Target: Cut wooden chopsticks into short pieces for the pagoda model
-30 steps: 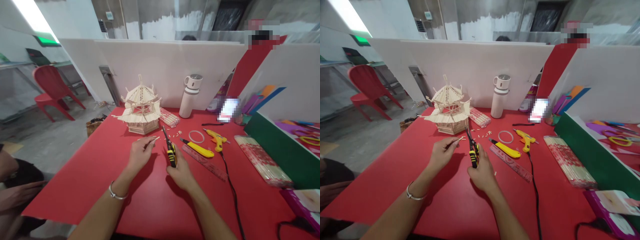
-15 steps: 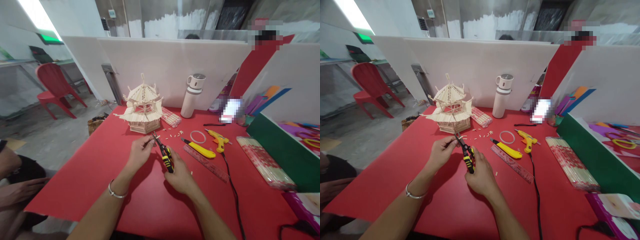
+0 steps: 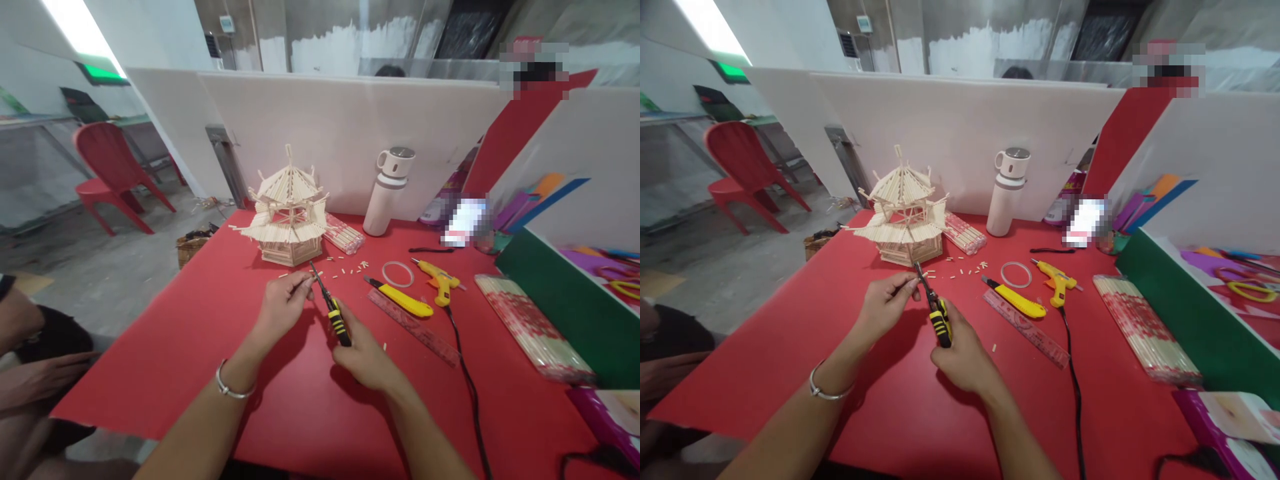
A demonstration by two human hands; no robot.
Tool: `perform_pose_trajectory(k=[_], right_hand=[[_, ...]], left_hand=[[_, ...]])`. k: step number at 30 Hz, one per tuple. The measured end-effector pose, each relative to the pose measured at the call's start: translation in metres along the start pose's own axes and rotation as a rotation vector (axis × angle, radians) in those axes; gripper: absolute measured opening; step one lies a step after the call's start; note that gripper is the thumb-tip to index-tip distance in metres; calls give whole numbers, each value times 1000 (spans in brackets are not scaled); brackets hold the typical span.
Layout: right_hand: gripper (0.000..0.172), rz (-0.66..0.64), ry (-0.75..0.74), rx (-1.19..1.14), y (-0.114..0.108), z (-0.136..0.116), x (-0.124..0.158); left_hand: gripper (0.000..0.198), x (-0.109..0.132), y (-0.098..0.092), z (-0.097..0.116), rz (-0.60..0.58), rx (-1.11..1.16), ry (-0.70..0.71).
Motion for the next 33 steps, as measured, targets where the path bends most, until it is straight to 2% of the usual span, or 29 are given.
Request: perform_pose_trajectory(k=[3, 6, 17, 28, 33], right_hand=[[89, 80, -19, 222, 2, 4, -2], [90, 100, -12, 325, 2, 7, -2], [91, 117, -37, 318, 1, 5, -2], [81, 142, -53, 372, 4, 0, -1], [90, 148, -51, 442, 5, 1, -1]], left_hand=[[28, 1, 0, -3, -2, -12, 8], [27, 1, 0, -6, -3, -20, 21], [29, -1, -5, 0, -27, 8, 50], [27, 0, -3, -3, -26, 28, 60], [29, -1, -3, -4, -36, 4, 58]])
Point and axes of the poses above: each hand's wrist, its own x-axis away from the middle knuckle, its own y-axis out of the palm, z = x × y, the point moved 1 cm from there along -x, towards the middle knuckle, and after that the axes turned 3 degrees about -y, right-handed, at the moved point
